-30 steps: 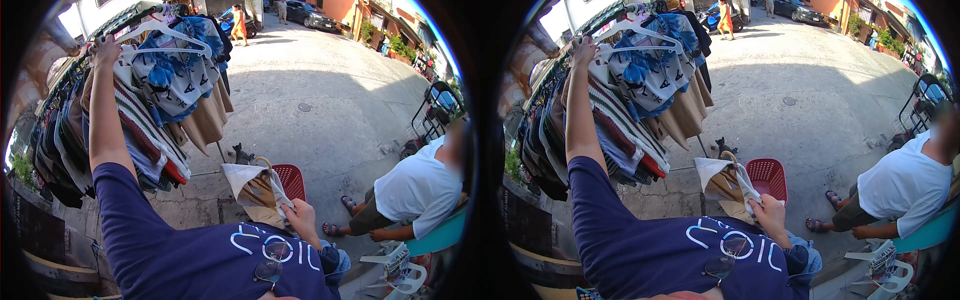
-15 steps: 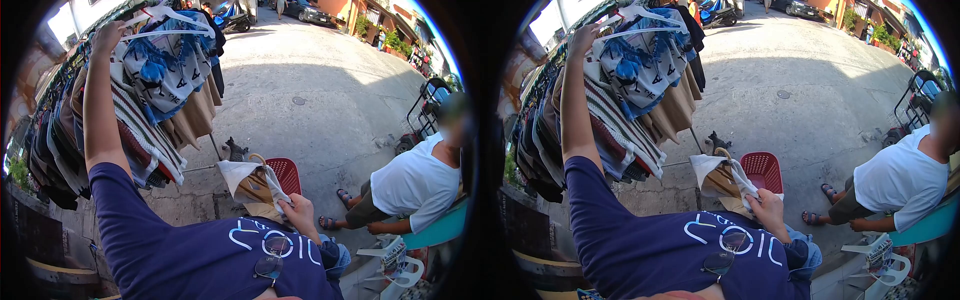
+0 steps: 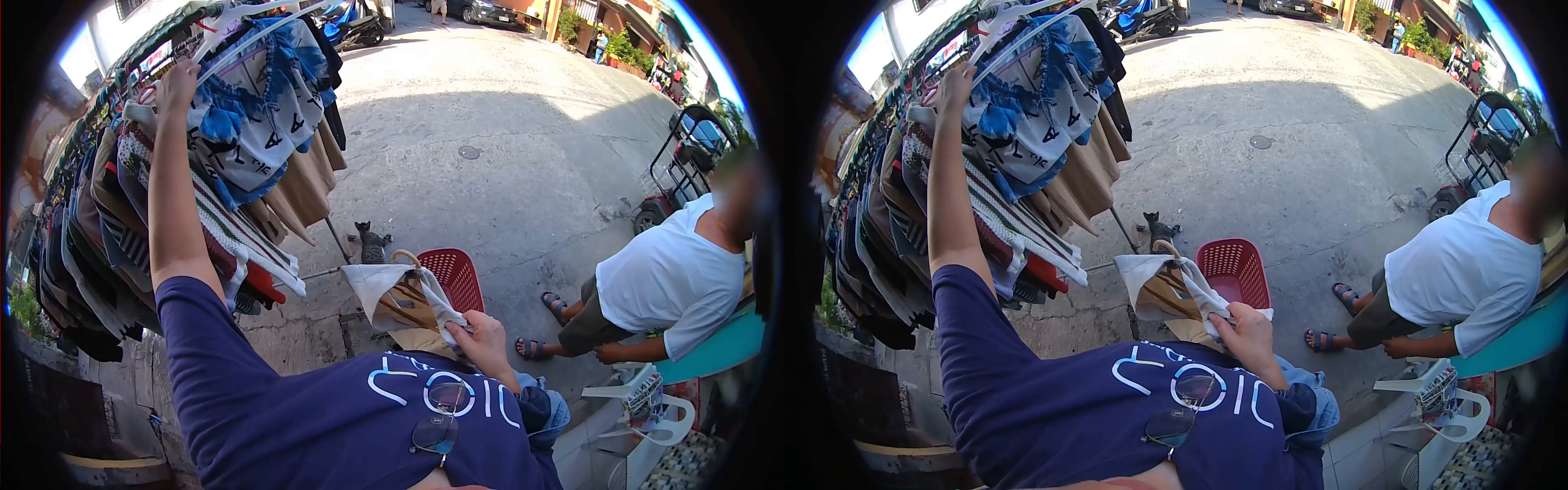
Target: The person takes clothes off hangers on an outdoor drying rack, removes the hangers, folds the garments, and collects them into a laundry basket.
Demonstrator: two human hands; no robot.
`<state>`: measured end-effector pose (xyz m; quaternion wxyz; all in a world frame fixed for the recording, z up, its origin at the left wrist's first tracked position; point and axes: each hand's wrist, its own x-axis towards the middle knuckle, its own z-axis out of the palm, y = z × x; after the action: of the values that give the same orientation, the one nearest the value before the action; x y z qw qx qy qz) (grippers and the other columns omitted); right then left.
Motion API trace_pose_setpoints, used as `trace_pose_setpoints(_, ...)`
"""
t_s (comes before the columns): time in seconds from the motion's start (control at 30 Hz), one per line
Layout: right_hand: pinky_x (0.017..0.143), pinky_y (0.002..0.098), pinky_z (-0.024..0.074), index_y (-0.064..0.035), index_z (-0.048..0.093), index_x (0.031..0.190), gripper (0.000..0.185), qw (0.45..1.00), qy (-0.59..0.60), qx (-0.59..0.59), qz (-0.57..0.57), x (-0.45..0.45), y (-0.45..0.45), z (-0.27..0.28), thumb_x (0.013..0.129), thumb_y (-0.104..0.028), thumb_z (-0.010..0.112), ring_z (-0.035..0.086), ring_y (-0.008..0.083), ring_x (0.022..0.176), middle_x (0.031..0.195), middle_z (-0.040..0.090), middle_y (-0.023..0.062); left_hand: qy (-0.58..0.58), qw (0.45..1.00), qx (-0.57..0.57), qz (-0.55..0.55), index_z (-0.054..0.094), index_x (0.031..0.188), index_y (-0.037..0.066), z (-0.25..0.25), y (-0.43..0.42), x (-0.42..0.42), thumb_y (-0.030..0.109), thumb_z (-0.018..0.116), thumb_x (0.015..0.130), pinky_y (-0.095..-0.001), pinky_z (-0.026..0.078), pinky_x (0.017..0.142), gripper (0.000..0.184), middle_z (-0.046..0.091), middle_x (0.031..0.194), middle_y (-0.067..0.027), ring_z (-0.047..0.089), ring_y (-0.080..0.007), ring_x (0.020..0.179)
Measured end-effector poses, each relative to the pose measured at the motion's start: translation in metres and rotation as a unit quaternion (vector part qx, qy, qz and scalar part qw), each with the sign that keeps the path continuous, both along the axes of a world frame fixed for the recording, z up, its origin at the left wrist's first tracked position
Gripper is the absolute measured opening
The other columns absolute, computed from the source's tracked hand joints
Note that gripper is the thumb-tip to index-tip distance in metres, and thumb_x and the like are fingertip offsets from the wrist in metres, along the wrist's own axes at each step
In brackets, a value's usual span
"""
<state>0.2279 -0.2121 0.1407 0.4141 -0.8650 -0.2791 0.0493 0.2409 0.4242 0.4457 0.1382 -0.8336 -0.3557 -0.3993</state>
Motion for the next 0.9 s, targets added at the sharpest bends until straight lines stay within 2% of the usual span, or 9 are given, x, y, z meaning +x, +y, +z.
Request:
trace_pose_setpoints(0.07,0.059,0.0396,0.0448,-0.0019,0.066,0.08,0.03,1.0,-0.004,-0.008,0.003,0.001,0.0,0.002,0.081,-0.032,0.071,0.063,0.0333,0.068,0.074,0.064,0.0169,0.017,1.0,-0.02,0.014,0.06,0.127,0.02,-0.008,-0.004,-0.001,0.042,0.054,0.092,-0.0458,0.048,0.089,0.042,0.065,0.112,-0.018,0.062,-0.037,0.105)
trace_pose_setpoints(0.2,0.06,0.0397,0.0449,-0.0014,0.065,0.081,0.031,1.0,0.015,-0.016,0.003,0.001,0.0,0.004,0.081,-0.032,0.07,0.063,0.0333,0.069,0.074,0.063,0.0173,-0.022,0.999,-0.03,-0.007,0.061,0.126,0.021,-0.03,0.024,0.011,0.038,0.055,0.093,-0.0457,0.047,0.091,0.038,0.065,0.115,-0.0175,0.061,-0.036,0.108)
trace_pose_setpoints(0.4,0.06,0.0417,0.0464,-0.0018,0.063,0.08,0.032,0.999,0.011,-0.034,0.01,0.0,0.004,0.002,0.083,-0.033,0.068,0.064,0.035,0.07,0.075,0.063,0.0173,0.0,0.999,-0.044,-0.002,0.051,0.136,0.022,-0.048,0.057,0.015,0.032,0.05,0.096,-0.0461,0.045,0.094,0.042,0.062,0.12,-0.019,0.058,-0.0369,0.112)
trace_pose_setpoints(0.57,0.061,0.042,0.0468,-0.0022,0.064,0.08,0.032,0.999,0.023,-0.043,-0.002,0.004,0.002,-0.004,0.083,-0.033,0.068,0.064,0.0351,0.071,0.076,0.063,0.0171,0.013,0.999,-0.047,0.011,0.049,0.138,0.023,-0.047,0.085,0.03,0.03,0.049,0.096,-0.0456,0.043,0.097,0.043,0.06,0.124,-0.0179,0.056,-0.0359,0.117)
trace_pose_setpoints(0.67,0.061,0.0422,0.0468,-0.0023,0.064,0.081,0.032,0.999,0.022,-0.047,-0.008,0.002,0.009,-0.01,0.083,-0.034,0.068,0.064,0.0352,0.071,0.076,0.064,0.017,0.004,0.998,-0.053,0.02,0.049,0.138,0.024,-0.052,0.101,0.036,0.031,0.051,0.095,-0.0459,0.045,0.094,0.043,0.06,0.125,-0.0172,0.057,-0.0368,0.114)
trace_pose_setpoints(0.9,0.06,0.0422,0.0465,-0.0026,0.065,0.081,0.033,0.997,0.039,-0.055,-0.026,-0.002,0.018,-0.012,0.083,-0.035,0.067,0.064,0.0342,0.069,0.074,0.064,0.0164,-0.025,0.995,-0.089,0.029,0.048,0.138,0.031,-0.054,0.154,0.059,0.029,0.053,0.094,-0.0464,0.045,0.095,0.044,0.06,0.125,-0.0147,0.058,-0.0367,0.114)
